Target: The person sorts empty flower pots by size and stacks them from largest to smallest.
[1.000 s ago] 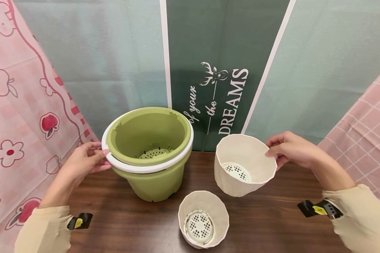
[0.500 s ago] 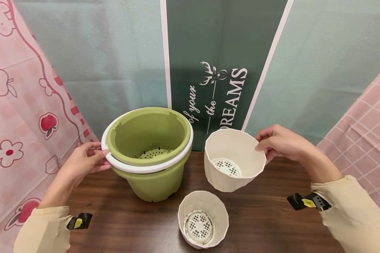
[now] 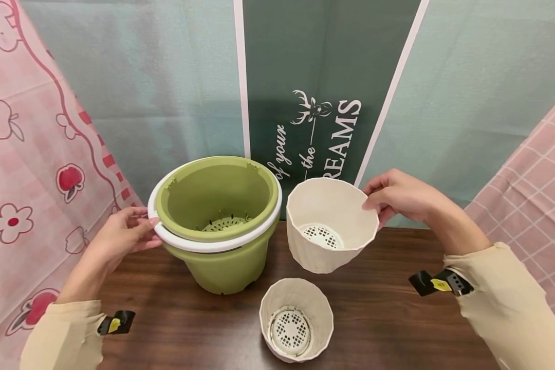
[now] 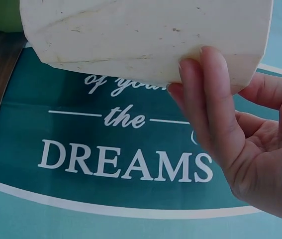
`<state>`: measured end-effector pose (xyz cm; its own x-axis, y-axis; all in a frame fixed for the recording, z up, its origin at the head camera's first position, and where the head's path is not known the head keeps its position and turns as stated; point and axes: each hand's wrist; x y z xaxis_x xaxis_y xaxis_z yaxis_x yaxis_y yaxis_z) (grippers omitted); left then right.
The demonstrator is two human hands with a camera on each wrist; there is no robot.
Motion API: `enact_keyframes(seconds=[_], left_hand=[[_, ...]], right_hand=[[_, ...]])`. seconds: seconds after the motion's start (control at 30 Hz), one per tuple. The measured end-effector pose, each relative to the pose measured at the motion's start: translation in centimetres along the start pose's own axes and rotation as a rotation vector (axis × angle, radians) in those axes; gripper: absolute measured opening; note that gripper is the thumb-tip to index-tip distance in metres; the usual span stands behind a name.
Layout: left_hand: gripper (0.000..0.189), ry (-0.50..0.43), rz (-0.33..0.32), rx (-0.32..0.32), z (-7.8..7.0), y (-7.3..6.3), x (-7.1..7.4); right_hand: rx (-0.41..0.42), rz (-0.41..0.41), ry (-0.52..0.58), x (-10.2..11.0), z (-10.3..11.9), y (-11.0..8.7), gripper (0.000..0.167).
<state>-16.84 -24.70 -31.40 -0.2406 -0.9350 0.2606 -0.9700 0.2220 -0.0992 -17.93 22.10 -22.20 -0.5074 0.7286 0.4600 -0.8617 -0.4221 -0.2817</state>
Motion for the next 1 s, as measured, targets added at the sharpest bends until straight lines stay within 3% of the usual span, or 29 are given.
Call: enact_keyframes(seconds=[0.53, 1.0], left_hand=[[0.054, 0.007, -0.017, 0.024, -0.7, 0.0, -0.4], [0.055, 0.017, -0.023, 0.047, -0.8, 0.0, -0.6]], right_hand=[[0.002, 0.065, -0.035, 1.8, 3.5, 0.9, 0.025], [0.007, 0.025, -0.033, 2.4, 7.2, 1.2, 0.023]])
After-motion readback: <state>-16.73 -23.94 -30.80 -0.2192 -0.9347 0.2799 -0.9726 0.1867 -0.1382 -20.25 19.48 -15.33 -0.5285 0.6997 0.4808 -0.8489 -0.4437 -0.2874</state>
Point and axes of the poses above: each hand's wrist, its own y-axis towards the middle knuckle, its own x-axis out of the back of the hand, z = x × y, and after that the axes turned 7 degrees about z, right-handed
